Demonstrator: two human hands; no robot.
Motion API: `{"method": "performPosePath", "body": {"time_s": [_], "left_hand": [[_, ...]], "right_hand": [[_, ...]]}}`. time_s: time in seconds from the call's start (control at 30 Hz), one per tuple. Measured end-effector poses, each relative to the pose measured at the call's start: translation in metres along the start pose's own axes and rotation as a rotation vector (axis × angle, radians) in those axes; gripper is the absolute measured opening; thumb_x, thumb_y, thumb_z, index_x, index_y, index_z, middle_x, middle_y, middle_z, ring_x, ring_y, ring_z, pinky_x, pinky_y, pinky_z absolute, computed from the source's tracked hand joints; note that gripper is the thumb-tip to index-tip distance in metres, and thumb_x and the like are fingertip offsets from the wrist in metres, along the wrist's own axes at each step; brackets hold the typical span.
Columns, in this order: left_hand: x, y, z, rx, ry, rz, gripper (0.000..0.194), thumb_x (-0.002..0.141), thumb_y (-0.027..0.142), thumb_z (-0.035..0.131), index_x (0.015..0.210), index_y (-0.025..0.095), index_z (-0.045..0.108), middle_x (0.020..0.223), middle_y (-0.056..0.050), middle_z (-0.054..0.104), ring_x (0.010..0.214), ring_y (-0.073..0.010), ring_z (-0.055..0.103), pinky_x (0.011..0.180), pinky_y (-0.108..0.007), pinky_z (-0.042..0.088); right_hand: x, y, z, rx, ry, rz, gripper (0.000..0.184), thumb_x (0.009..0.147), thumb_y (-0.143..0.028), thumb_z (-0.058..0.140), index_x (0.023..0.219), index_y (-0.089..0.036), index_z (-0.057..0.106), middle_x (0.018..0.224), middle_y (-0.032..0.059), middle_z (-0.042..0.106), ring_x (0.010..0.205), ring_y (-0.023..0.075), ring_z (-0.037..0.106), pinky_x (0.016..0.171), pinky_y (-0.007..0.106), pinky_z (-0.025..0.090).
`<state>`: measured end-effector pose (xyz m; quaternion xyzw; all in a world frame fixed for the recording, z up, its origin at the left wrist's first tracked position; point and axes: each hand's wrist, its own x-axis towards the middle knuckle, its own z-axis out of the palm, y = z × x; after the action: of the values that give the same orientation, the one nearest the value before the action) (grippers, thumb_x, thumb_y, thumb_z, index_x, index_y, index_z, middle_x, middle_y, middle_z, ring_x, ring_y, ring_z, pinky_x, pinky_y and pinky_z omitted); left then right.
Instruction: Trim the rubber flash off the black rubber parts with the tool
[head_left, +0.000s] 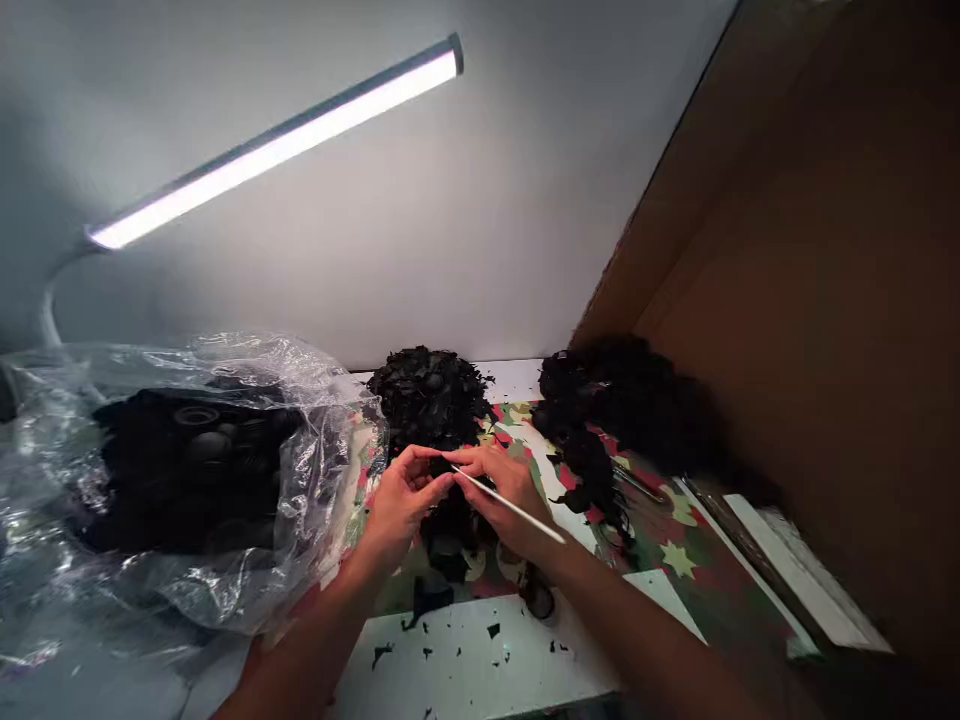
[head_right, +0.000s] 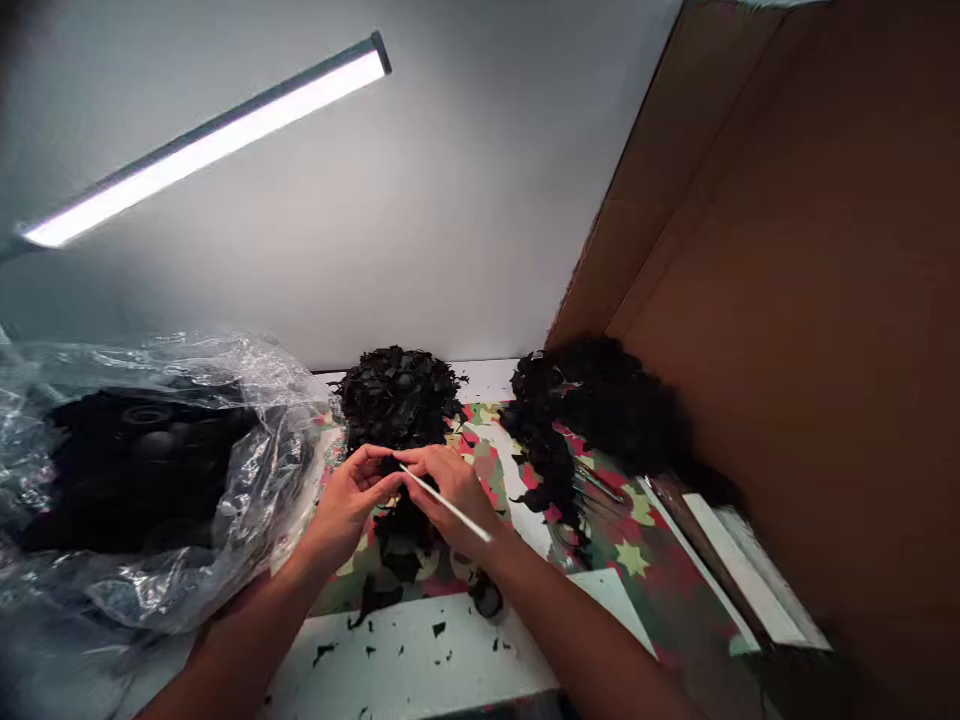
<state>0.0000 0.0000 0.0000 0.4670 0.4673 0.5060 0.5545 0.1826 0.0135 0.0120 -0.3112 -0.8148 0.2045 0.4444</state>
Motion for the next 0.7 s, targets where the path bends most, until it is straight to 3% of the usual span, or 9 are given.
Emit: {"method": "performPosePath", "body": {"time_s": [0.13, 0.23, 0.3, 0.37, 0.43, 0.53, 0.6, 0.7], "left_hand": [[-0.007, 0.006, 0.007, 0.040, 0.030, 0.118, 0.031, 0.077, 0.032, 0.081, 0.098, 0.019, 0.064, 0.092, -0.003, 0.072, 0.086, -0.0170, 0.067, 0.078, -0.027, 0.051], [-0.010, 0.012, 0.010, -0.018, 0.055, 0.144, 0.031, 0.078, 0.032, 0.080, 0.102, 0.019, 0.066, 0.104, -0.005, 0.072, 0.086, -0.0164, 0.067, 0.076, -0.026, 0.053], [-0.009, 0.014, 0.010, -0.098, 0.063, 0.114, 0.032, 0.079, 0.033, 0.080, 0.104, 0.020, 0.066, 0.104, -0.004, 0.070, 0.077, -0.0134, 0.067, 0.069, -0.024, 0.052], [-0.006, 0.014, 0.009, -0.197, 0.047, 0.053, 0.034, 0.079, 0.033, 0.079, 0.108, 0.022, 0.066, 0.100, -0.001, 0.068, 0.071, -0.0112, 0.065, 0.065, -0.023, 0.051], [-0.003, 0.011, 0.006, -0.273, 0.024, 0.002, 0.033, 0.080, 0.034, 0.078, 0.109, 0.022, 0.066, 0.104, -0.002, 0.068, 0.072, -0.0106, 0.065, 0.067, -0.023, 0.051], [0.000, 0.007, 0.003, -0.265, 0.012, -0.029, 0.030, 0.082, 0.035, 0.077, 0.106, 0.019, 0.069, 0.108, -0.004, 0.069, 0.074, -0.0094, 0.064, 0.069, -0.021, 0.050], [0.000, 0.005, 0.002, -0.222, 0.011, -0.031, 0.031, 0.082, 0.035, 0.077, 0.106, 0.018, 0.069, 0.093, -0.002, 0.070, 0.071, -0.0096, 0.062, 0.067, -0.021, 0.048], [-0.003, 0.004, 0.001, -0.127, -0.046, -0.012, 0.031, 0.085, 0.037, 0.074, 0.109, 0.019, 0.066, 0.082, -0.002, 0.071, 0.070, -0.0128, 0.062, 0.068, -0.024, 0.048]], "right_hand": [[0.002, 0.008, 0.010, -0.175, 0.065, 0.062, 0.017, 0.101, -0.021, 0.046, 0.105, -0.021, 0.062, 0.108, 0.0087, 0.073, 0.102, 0.0232, 0.066, 0.096, 0.040, 0.046], [0.005, 0.023, -0.001, -0.263, -0.006, 0.365, 0.015, 0.094, -0.018, 0.049, 0.084, -0.020, 0.061, 0.085, 0.0059, 0.071, 0.084, 0.0229, 0.066, 0.084, 0.038, 0.047], [0.008, 0.032, -0.011, -0.257, -0.049, 0.446, 0.019, 0.087, -0.015, 0.051, 0.069, -0.021, 0.053, 0.074, 0.0027, 0.069, 0.073, 0.0202, 0.064, 0.075, 0.033, 0.047], [0.010, 0.034, -0.019, -0.176, -0.054, 0.452, 0.023, 0.084, -0.014, 0.052, 0.063, -0.022, 0.047, 0.080, 0.0026, 0.071, 0.079, 0.0199, 0.067, 0.074, 0.031, 0.047], [0.012, 0.030, -0.022, -0.011, 0.002, 0.439, 0.019, 0.085, -0.015, 0.052, 0.067, -0.022, 0.048, 0.100, 0.0039, 0.073, 0.096, 0.0212, 0.068, 0.082, 0.032, 0.049], [0.013, 0.018, -0.019, 0.225, 0.085, 0.392, 0.016, 0.093, -0.017, 0.043, 0.094, -0.023, 0.058, 0.119, 0.0054, 0.068, 0.106, 0.0201, 0.067, 0.091, 0.035, 0.050], [0.013, 0.012, -0.015, 0.246, 0.009, 0.362, 0.024, 0.098, -0.018, 0.039, 0.112, -0.024, 0.057, 0.116, 0.0055, 0.068, 0.103, 0.0187, 0.067, 0.090, 0.035, 0.050], [0.010, 0.010, -0.006, 0.143, -0.169, 0.304, 0.017, 0.102, -0.023, 0.044, 0.113, -0.022, 0.058, 0.110, 0.0062, 0.067, 0.100, 0.0197, 0.063, 0.087, 0.034, 0.049]]}}
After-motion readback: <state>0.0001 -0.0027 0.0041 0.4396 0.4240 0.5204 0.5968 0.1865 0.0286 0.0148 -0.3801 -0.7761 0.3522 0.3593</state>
